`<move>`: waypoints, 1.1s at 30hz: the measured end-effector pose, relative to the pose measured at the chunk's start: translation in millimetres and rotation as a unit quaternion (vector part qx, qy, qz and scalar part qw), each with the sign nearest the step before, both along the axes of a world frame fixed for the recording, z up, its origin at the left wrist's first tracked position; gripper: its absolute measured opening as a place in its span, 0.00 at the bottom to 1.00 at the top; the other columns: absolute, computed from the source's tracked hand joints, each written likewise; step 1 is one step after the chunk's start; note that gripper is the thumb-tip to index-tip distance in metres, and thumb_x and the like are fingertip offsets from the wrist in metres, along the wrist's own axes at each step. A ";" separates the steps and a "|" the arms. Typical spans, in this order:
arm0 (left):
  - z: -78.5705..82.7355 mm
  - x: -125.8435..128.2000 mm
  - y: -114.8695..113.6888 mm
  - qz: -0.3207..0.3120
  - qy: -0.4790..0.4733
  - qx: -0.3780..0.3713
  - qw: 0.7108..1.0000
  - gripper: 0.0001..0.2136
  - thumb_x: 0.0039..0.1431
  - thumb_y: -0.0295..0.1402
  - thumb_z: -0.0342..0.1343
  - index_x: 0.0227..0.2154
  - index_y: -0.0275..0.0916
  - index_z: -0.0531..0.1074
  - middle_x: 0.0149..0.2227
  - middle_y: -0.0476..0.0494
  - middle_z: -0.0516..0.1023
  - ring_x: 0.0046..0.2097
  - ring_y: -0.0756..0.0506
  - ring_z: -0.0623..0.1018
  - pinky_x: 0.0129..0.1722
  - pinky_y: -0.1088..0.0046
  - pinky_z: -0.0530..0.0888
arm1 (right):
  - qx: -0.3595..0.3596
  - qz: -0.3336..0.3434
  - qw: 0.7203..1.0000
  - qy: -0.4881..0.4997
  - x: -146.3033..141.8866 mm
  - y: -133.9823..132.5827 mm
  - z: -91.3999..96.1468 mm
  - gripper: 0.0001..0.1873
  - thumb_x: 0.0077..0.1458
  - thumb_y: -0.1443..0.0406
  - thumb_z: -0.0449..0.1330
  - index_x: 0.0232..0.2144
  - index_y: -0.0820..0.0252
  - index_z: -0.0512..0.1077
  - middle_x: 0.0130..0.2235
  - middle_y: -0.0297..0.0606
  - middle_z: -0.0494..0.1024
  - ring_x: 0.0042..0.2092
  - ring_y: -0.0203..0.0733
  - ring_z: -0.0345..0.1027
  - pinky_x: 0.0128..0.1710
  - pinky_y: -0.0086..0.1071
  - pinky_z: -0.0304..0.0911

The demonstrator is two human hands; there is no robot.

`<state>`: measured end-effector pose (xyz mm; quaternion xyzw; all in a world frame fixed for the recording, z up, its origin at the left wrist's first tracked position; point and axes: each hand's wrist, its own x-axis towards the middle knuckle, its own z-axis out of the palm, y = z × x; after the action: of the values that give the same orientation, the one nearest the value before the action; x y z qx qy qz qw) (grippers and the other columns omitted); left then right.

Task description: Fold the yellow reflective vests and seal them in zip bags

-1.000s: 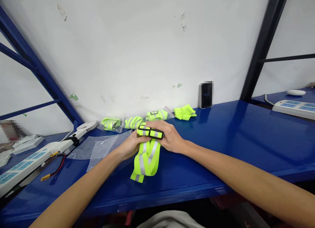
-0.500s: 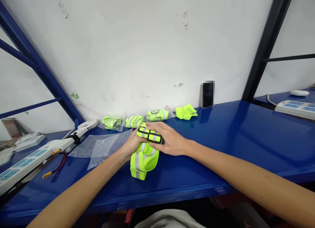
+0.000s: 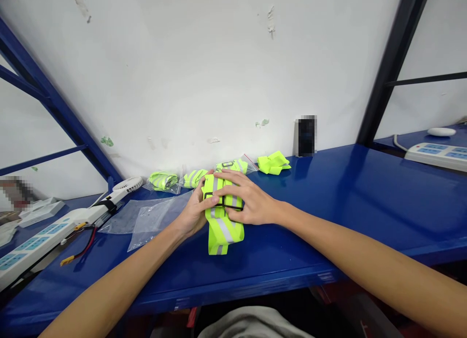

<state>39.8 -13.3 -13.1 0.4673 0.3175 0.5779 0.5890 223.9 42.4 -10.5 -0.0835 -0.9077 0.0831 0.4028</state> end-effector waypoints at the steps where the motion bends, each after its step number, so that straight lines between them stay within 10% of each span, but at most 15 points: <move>1: 0.2 -0.6 1.0 0.010 0.006 0.001 1.000 0.43 0.42 0.30 0.71 0.61 0.49 0.56 0.51 0.46 0.74 0.51 0.43 0.76 0.51 0.67 0.71 | 0.002 -0.002 1.000 -0.003 -0.4 -0.9 0.0 0.24 0.49 0.69 0.63 0.50 0.51 0.72 0.66 0.41 0.59 0.68 0.57 0.47 0.64 0.56 0.48; 5: 3.1 -5.5 6.9 0.032 0.029 0.013 0.999 0.36 0.40 0.30 0.72 0.54 0.43 0.63 0.45 0.45 0.78 0.46 0.42 0.78 0.48 0.66 0.74 | -0.071 -0.045 0.995 0.049 -5.3 -1.2 -3.9 0.38 0.48 0.65 0.67 0.60 0.47 0.61 0.69 0.41 0.50 0.69 0.58 0.41 0.65 0.57 0.46; 8: 7.3 -10.2 11.3 0.042 0.021 0.028 0.998 0.29 0.39 0.30 0.72 0.46 0.39 0.67 0.41 0.44 0.80 0.43 0.41 0.80 0.44 0.64 0.76 | -0.274 -0.054 0.955 0.098 -11.9 0.4 -9.1 0.51 0.47 0.60 0.69 0.67 0.49 0.46 0.68 0.47 0.51 0.65 0.59 0.54 0.58 0.55 0.61; 15: 10.7 -15.7 13.9 0.055 0.022 0.055 0.997 0.21 0.40 0.31 0.71 0.39 0.35 0.73 0.40 0.40 0.81 0.44 0.38 0.81 0.45 0.62 0.77 | -0.564 0.064 0.815 0.115 -23.0 -2.8 -14.3 0.28 0.49 0.61 0.68 0.53 0.59 0.71 0.46 0.44 0.80 0.45 0.50 0.76 0.52 0.50 0.68; 20: 11.5 -11.4 8.1 0.031 0.020 0.057 0.998 0.22 0.41 0.30 0.71 0.42 0.37 0.73 0.42 0.41 0.81 0.45 0.38 0.81 0.46 0.62 0.77 | -0.554 0.080 0.822 0.102 -23.3 -5.9 -12.5 0.19 0.46 0.61 0.69 0.42 0.61 0.77 0.42 0.41 0.82 0.47 0.52 0.76 0.56 0.52 0.64; 33: 15.1 -19.0 5.7 -0.053 0.038 0.041 0.997 0.23 0.46 0.29 0.69 0.46 0.37 0.71 0.41 0.40 0.81 0.45 0.38 0.80 0.46 0.62 0.76 | -0.480 0.079 0.863 0.133 -12.5 -18.5 5.7 0.26 0.51 0.59 0.67 0.52 0.56 0.70 0.51 0.40 0.77 0.50 0.50 0.73 0.52 0.46 0.68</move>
<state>20.9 -7.7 2.0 0.5286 0.2908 0.5400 0.5868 211.3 23.9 -4.7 -0.1828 -0.6968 0.5505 0.4218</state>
